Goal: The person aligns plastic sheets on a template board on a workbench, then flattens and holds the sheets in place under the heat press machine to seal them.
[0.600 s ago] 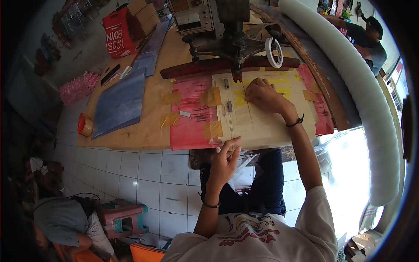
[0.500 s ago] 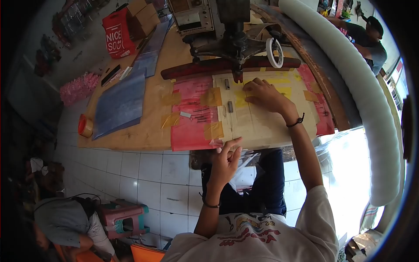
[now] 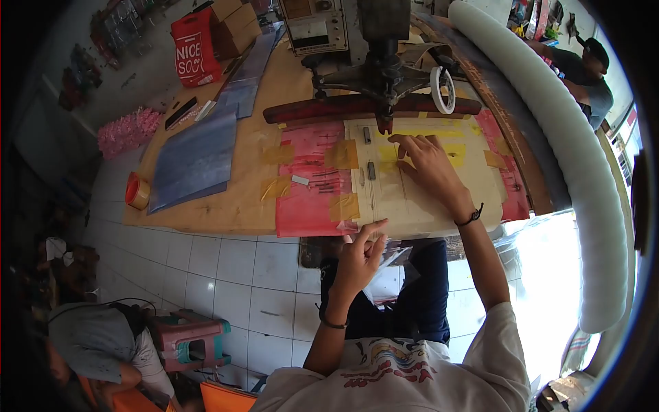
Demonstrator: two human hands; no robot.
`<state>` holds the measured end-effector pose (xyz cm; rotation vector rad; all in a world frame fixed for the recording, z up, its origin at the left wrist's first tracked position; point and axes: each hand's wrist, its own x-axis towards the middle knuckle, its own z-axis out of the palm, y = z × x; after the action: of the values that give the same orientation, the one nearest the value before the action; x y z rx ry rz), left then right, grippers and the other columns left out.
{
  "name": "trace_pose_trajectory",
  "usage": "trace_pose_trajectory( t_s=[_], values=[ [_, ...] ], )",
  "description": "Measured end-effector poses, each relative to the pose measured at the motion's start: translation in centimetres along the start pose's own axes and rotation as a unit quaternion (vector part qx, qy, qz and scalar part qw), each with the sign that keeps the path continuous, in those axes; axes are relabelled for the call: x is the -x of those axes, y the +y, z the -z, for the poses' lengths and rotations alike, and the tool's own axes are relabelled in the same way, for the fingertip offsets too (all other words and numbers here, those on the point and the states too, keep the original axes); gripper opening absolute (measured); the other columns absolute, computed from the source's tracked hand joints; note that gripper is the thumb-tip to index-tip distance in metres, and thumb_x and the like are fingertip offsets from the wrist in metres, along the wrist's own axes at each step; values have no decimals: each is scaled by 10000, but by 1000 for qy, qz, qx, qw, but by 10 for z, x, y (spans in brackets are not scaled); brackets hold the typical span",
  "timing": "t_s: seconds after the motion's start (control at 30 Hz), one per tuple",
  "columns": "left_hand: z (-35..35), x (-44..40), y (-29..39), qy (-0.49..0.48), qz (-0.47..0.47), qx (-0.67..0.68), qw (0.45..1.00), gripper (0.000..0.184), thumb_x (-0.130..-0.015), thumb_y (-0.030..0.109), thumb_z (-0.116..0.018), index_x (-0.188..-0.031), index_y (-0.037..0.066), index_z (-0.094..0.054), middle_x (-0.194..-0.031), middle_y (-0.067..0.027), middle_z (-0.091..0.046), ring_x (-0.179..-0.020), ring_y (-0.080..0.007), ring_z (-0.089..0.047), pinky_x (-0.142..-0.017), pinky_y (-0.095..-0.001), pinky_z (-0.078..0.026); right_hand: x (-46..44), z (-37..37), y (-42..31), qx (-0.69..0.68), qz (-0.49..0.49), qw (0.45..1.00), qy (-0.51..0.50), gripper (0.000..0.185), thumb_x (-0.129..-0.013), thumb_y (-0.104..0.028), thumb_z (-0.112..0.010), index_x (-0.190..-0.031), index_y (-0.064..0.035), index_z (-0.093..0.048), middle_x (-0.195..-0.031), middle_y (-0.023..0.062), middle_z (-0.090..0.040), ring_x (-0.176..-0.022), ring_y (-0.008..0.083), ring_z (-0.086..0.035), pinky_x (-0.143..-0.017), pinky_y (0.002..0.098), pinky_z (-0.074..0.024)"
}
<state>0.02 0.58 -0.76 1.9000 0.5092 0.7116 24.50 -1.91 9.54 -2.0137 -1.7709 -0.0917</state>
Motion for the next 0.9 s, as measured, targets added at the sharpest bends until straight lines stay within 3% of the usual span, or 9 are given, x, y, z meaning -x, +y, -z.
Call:
trace_pose_trajectory(
  t_s=[0.07,0.17,0.27,0.37,0.47,0.57,0.67,0.9],
  values=[
    [-1,1,0,-2,3,3,1000,313,-1064,178,-595,-1360,81,-575,-556,-2,-491,-533,-39,-402,-529,-248,-346,11,-1,-10,14,-1,1000,18,368,-921,-151,-679,-1286,-106,-668,-1193,99,-616,-1142,285,-585,-1019,438,-419],
    [-1,0,1,-4,11,24,1000,316,-1061,173,-599,-1361,76,-573,-555,-1,-487,-529,-42,-394,-526,-254,-341,27,-8,-6,18,60,998,16,401,-958,-245,-656,-1337,-114,-652,-1180,105,-610,-1128,291,-574,-1023,436,-407],
    [-6,-1,0,17,23,48,998,317,-1026,150,-623,-1341,116,-613,-505,21,-322,-451,-94,-305,-565,-284,-343,27,-3,-23,62,26,998,-7,449,-995,-379,-607,-1372,-138,-644,-1197,123,-594,-1150,305,-552,-1041,440,-391],
    [-5,-1,-5,16,-1,28,999,320,-1027,138,-619,-1347,116,-613,-498,21,-316,-455,-87,-313,-545,-285,-331,22,-7,-37,81,-17,996,-32,508,-1009,-473,-562,-1393,-151,-637,-1192,138,-578,-1157,310,-534,-1053,446,-372],
    [-5,0,-2,27,-28,1,999,316,-1027,118,-618,-1342,93,-612,-523,17,-360,-464,-72,-321,-518,-278,-316,26,-10,-30,43,-16,998,-32,571,-1014,-485,-549,-1412,-79,-602,-1284,176,-579,-1252,337,-520,-1111,472,-357],
    [-6,1,10,25,11,37,999,308,-1025,98,-622,-1331,60,-605,-575,8,-399,-477,-59,-328,-503,-264,-309,53,-20,-12,65,-16,997,36,671,-1027,-522,-510,-1445,2,-531,-1457,224,-517,-1408,382,-442,-1199,498,-301],
    [-9,2,6,27,16,50,998,304,-1028,87,-621,-1326,34,-594,-621,16,-418,-491,-43,-332,-483,-254,-292,72,-18,-8,102,-79,991,21,764,-1033,-569,-468,-1470,57,-463,-1581,241,-407,-1511,387,-325,-1252,492,-239],
    [-11,-5,5,21,11,65,998,305,-1049,97,-591,-1346,32,-566,-635,32,-460,-510,-29,-364,-477,-246,-292,48,-9,-38,142,-143,978,-61,748,-1031,-630,-406,-1558,-99,-421,-1621,276,-327,-1515,489,-256,-1245,590,-168]
  ],
)
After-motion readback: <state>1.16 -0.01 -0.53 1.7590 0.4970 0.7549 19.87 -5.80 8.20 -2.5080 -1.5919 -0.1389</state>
